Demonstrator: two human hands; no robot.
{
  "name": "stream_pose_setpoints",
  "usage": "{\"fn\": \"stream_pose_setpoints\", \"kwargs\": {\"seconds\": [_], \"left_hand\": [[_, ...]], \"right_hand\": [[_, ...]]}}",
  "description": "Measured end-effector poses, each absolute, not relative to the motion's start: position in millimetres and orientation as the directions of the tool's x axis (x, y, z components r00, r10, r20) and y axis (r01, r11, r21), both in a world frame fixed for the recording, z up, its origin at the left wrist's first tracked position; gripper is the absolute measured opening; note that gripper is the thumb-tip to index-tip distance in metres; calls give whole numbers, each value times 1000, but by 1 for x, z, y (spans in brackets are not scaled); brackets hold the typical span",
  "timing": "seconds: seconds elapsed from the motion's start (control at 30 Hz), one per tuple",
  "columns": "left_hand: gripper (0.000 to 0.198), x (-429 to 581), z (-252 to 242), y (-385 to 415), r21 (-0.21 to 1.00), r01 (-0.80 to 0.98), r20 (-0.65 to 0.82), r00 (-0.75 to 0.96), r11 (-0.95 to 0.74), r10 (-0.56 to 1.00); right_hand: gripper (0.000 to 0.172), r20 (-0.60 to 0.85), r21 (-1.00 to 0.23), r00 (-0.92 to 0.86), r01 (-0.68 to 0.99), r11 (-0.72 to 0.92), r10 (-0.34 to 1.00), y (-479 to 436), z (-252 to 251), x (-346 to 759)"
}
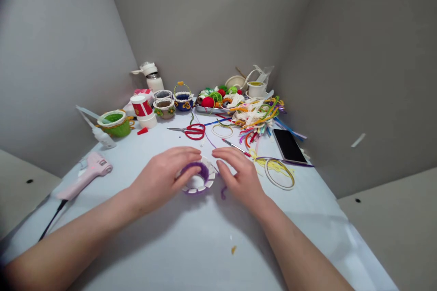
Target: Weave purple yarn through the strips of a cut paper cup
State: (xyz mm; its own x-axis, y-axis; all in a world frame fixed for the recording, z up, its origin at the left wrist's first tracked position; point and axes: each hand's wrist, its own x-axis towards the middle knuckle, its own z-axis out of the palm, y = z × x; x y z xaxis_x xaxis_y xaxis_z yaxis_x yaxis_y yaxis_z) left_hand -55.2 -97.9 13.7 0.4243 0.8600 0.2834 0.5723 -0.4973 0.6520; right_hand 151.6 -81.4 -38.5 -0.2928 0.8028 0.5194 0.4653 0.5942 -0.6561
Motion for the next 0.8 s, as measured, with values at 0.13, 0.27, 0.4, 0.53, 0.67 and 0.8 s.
{"fn": "stream_pose_setpoints", "kwargs": {"seconds": [0.13, 0.27, 0.4, 0.53, 0.67, 0.8], "left_hand": [[42, -54, -10, -107, 616, 603, 190, 511, -507, 838], [59, -54, -22, -103, 617, 636, 151, 482, -464, 863], [66, -53, -27, -106, 612, 650, 129, 480, -450, 868], [71, -55, -33, -110, 547, 689, 139, 486, -476, 863], [74, -56, -36, -112, 471, 725, 153, 494, -503, 856], [76, -54, -35, -113, 331, 803, 94, 495, -496, 864]], "right_hand": [[37, 548, -452, -528, 466, 760, 649, -93, -38, 139], [45, 454, -392, -581, 551, 737, 676, -95, -43, 135], [49, 381, -401, -584, 593, 698, 716, -97, -44, 137], [53, 307, -450, -603, 590, 670, 737, -99, -47, 141], [57, 256, -525, -614, 560, 641, 747, -99, -56, 146], [59, 235, -574, -619, 534, 620, 750, -100, -62, 148]]}}
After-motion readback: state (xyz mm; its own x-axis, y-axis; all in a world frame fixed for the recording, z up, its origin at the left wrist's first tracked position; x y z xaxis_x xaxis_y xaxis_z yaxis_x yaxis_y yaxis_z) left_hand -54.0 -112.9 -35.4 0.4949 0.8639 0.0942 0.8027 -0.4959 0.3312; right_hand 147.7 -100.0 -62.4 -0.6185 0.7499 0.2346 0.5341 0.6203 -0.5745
